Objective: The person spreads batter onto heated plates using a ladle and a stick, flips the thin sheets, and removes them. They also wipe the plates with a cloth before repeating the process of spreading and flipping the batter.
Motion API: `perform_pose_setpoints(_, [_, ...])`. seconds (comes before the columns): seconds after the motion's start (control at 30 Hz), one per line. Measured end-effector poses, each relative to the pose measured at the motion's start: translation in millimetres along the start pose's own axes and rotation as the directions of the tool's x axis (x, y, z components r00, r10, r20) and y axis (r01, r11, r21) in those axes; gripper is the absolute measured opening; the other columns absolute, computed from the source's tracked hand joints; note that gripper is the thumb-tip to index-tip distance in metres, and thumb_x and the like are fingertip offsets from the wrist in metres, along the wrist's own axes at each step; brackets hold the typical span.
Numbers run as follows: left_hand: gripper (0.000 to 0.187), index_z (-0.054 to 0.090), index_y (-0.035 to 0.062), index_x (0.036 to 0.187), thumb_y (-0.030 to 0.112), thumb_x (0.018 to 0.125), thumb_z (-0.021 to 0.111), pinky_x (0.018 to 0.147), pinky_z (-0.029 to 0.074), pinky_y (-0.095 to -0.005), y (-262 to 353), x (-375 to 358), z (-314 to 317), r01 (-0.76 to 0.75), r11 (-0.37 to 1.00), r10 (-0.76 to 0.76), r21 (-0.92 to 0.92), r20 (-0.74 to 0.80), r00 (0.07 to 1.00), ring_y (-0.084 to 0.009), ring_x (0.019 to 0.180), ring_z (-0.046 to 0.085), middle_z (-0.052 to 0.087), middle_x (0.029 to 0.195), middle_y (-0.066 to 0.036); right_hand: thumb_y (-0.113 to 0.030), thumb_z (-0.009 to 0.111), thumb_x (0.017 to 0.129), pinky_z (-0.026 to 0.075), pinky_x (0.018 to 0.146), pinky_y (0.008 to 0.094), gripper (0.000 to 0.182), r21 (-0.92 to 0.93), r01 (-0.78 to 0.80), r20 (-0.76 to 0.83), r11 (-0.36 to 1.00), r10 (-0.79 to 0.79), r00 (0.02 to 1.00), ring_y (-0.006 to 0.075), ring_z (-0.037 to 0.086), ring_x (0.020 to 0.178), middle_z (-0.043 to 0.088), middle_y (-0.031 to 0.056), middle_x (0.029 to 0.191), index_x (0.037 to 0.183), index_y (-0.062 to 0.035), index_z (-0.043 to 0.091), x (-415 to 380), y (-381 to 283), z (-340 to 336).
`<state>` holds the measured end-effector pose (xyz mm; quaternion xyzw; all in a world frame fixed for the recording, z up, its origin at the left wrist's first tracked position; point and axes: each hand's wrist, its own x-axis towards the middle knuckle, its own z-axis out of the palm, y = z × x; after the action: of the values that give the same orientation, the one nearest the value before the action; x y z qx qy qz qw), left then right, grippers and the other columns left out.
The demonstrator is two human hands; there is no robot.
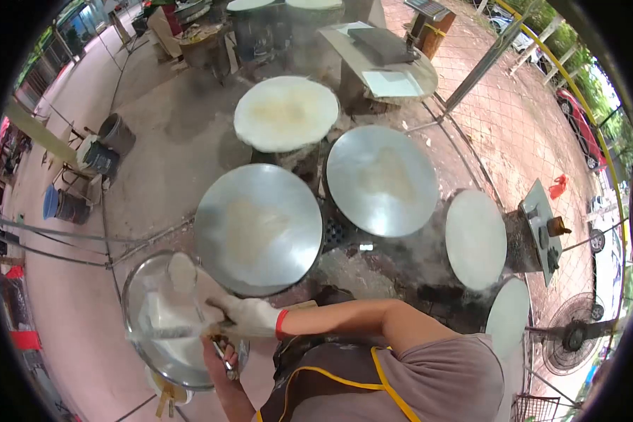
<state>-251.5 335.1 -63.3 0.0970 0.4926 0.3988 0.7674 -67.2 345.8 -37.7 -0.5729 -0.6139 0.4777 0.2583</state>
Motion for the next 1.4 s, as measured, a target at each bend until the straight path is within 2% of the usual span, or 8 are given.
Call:
perform_pose_setpoints(0.17, [0.028,0.053,0.0088,0.088,0.036,0.091,0.053,0.031,0.034,-0.0222,-7,-20,-55,-0.014,0.928,0.045,0.372,-0.075,0.996,-0.0098,0.038,0.042,0.051,0.064,-0.002,-0.029,0.062,0.083,0.049,0.08,0.0364,0.056,0.406,-0.049,0.245,0.913,-0.056,0.968,0.0227,0.061,0.091,0.062,0.015,0.108,0.131,-0.0092,0.044,-36,7,44])
perform_pose_setpoints(0.23, [0.025,0.052,0.0086,0.086,0.034,0.091,0.053,0.031,0.033,-0.0225,-8,-27,-79,-0.013,0.942,0.041,0.335,-0.076,0.996,-0.0103,0.037,0.042,0.05,0.063,-0.003,-0.027,0.063,0.083,0.049,0.076,0.0348,0.04,0.68,-0.523,0.331,0.513,0.422,0.844,0.0195,0.062,0.083,0.066,0.0085,0.095,0.114,-0.0023,0.058,-45,44,40])
perform_pose_setpoints(0.33, [0.022,0.05,0.0083,0.085,0.03,0.091,0.052,0.031,0.033,-0.0225,-3,-38,-113,0.006,0.956,0.033,0.292,-0.126,0.991,-0.0104,0.037,0.042,0.05,0.061,-0.004,-0.019,0.066,0.079,0.046,0.078,0.0327,0.034,0.99,-0.134,0.109,-0.034,0.789,0.604,0.0196,0.061,0.085,0.064,0.0101,0.099,0.107,0.0,0.061,-50,191,97])
perform_pose_setpoints(0.4, [0.023,0.051,0.0089,0.087,0.032,0.091,0.052,0.031,0.034,-0.0223,-1,-39,-142,0.009,0.962,0.03,0.272,-0.139,0.99,-0.0092,0.037,0.041,0.052,0.062,-0.004,-0.028,0.068,0.079,0.046,0.072,0.0386,0.035,0.999,-0.027,-0.005,0.023,0.847,0.532,0.0226,0.056,0.073,0.062,0.0075,0.087,0.108,-0.0086,0.06,-45,209,87])
perform_pose_setpoints(0.47, [0.022,0.051,0.0089,0.087,0.031,0.091,0.052,0.031,0.034,-0.0225,3,-47,-162,0.018,0.966,0.031,0.26,-0.183,0.983,-0.0091,0.037,0.042,0.052,0.061,-0.004,-0.033,0.069,0.077,0.047,0.068,0.0403,0.038,0.983,0.18,-0.148,0.029,0.705,0.694,0.024,0.054,0.068,0.059,0.0082,0.09,0.107,-0.011,0.059,-31,232,77])
perform_pose_setpoints(1.2, [0.021,0.052,0.0086,0.082,0.027,0.09,0.053,0.031,0.032,-0.022,20,-51,-147,0.04,0.987,-0.012,0.156,-0.178,0.984,-0.0087,0.039,0.042,0.049,0.059,-0.003,-0.017,0.07,0.079,0.044,0.095,0.0406,0.042,0.907,0.383,-0.18,-0.174,0.662,0.727,0.0246,0.054,0.107,0.059,0.008,0.114,0.116,-0.0056,0.054,14,236,68])
perform_pose_setpoints(1.33, [0.019,0.052,0.0093,0.083,0.028,0.089,0.052,0.03,0.032,-0.0209,14,-51,-127,0.11,0.969,-0.057,0.22,-0.235,0.97,-0.0078,0.038,0.039,0.048,0.057,-0.002,-0.03,0.068,0.081,0.048,0.08,0.0373,0.041,0.934,0.357,-0.284,-0.012,0.581,0.762,0.0212,0.059,0.095,0.063,0.0067,0.106,0.112,-0.0056,0.058,9,240,76])
perform_pose_setpoints(1.4, [0.021,0.046,0.0072,0.078,0.024,0.092,0.046,0.034,0.033,-0.0209,11,-69,-75,0.116,0.925,-0.012,0.363,-0.278,0.961,-0.0098,0.041,0.039,0.043,0.057,-0.002,-0.035,0.068,0.079,0.048,0.079,0.0347,0.041,0.887,-0.089,-0.266,0.454,0.658,0.704,0.0219,0.061,0.088,0.065,0.0102,0.098,0.103,-0.0021,0.064,-2,257,75])
